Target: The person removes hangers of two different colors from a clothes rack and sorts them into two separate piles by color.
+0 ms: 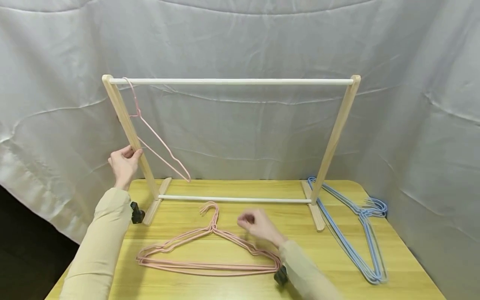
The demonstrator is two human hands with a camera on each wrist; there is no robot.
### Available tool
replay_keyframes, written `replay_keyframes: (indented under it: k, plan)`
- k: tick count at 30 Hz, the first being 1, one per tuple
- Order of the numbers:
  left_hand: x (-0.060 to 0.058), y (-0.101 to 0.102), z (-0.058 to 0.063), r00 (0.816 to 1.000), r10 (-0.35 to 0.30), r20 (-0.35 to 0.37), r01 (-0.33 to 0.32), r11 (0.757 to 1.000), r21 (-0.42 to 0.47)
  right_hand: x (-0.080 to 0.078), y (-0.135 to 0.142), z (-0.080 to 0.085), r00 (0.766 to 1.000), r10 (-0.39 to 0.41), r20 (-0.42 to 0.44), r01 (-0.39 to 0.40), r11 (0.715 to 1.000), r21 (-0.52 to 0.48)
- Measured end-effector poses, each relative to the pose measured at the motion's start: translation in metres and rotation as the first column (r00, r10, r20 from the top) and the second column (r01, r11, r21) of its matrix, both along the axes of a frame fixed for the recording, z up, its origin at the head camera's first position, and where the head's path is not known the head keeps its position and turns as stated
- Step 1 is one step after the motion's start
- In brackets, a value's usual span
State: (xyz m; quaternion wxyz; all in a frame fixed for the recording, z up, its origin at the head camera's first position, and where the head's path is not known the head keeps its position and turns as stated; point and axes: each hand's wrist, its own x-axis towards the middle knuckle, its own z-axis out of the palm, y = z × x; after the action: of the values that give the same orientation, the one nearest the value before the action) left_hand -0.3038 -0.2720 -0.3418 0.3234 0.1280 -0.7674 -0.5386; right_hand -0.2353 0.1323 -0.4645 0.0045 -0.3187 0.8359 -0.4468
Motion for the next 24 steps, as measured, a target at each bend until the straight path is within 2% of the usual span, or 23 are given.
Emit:
replay_keyframes:
  k: [2,7,11,14,18,24]
  plan:
    - [0.001,-0.002,0.001,1.000,0.006,0.005,-0.006,1.000,0.005,-0.010,-0.019,0.030,0.996,-0.023,-0.083,0.022,1.000,-0.017]
    - [0.003,-0.005,0.001,0.999,0.004,0.034,-0.004,1.000,0.007,-0.029,-0.080,0.108,0.972,-0.079,-0.219,0.055,0.992,-0.112]
    - [0.003,-0.007,0.001,0.999,0.002,0.040,-0.002,1.000,0.001,-0.038,-0.129,0.152,0.970,-0.109,-0.217,0.076,0.985,-0.154]
    - [0.003,-0.006,0.000,0.999,-0.001,0.036,0.001,1.000,-0.005,-0.041,-0.157,0.168,0.973,-0.139,-0.184,0.115,0.985,-0.131]
    - [0.003,-0.004,0.001,0.999,-0.009,0.040,0.009,1.000,-0.006,-0.044,-0.181,0.173,0.962,-0.205,-0.181,0.190,0.977,-0.098]
    - [0.002,-0.001,0.001,0.999,-0.007,0.037,0.007,1.000,-0.006,-0.047,-0.197,0.171,0.930,-0.297,-0.216,0.255,0.946,-0.201]
